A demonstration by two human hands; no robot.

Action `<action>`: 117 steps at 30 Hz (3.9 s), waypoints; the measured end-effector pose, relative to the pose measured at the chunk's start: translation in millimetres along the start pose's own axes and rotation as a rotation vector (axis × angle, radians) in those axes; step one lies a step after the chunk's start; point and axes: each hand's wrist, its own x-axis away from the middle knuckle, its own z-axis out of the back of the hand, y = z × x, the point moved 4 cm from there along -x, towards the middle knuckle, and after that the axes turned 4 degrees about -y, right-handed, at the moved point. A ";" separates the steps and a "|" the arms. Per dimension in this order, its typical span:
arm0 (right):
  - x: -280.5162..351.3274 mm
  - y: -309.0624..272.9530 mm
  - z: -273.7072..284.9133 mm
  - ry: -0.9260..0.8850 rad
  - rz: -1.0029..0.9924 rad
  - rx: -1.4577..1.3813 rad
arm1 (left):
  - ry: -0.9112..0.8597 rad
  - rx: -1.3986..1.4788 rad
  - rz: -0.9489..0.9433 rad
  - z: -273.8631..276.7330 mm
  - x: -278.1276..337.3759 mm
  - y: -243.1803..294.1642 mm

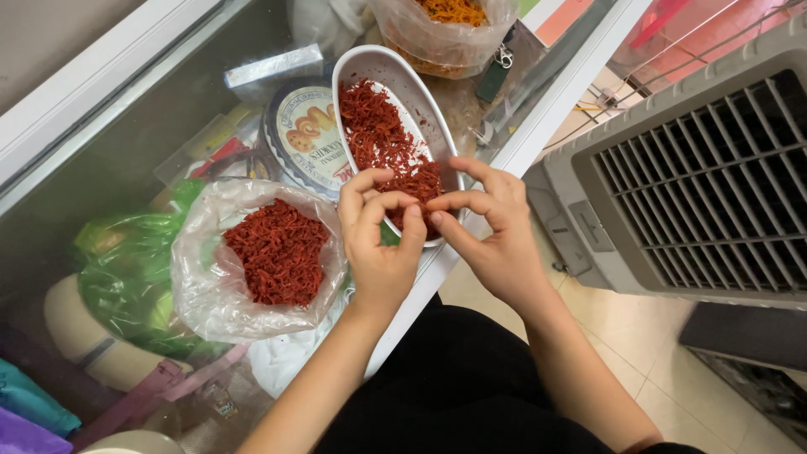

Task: The recorder is sorting pieces of dried shredded meat from a container into a small plastic bag.

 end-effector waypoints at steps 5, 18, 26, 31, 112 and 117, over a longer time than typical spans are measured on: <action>0.5 0.1 -2.6 0.042 0.049 0.082 | -0.004 -0.059 -0.059 -0.2 0.9 1.5; 6.0 25.3 -14.7 0.074 -0.115 -0.242 | -0.043 -0.088 -0.097 -0.5 -2.0 8.3; 7.0 32.4 -13.1 0.055 -0.177 -0.397 | -0.073 -0.132 -0.113 -1.6 -3.2 13.8; 7.0 38.9 -13.1 0.076 -0.171 -0.440 | -0.077 -0.165 -0.130 -1.9 -3.7 15.1; -20.1 -103.2 -85.9 -0.077 0.551 0.351 | -0.355 -0.741 -0.300 -29.5 1.1 -8.1; -8.3 -107.4 -87.2 -0.136 0.575 0.399 | -0.096 -0.310 -0.244 -9.8 10.0 -5.2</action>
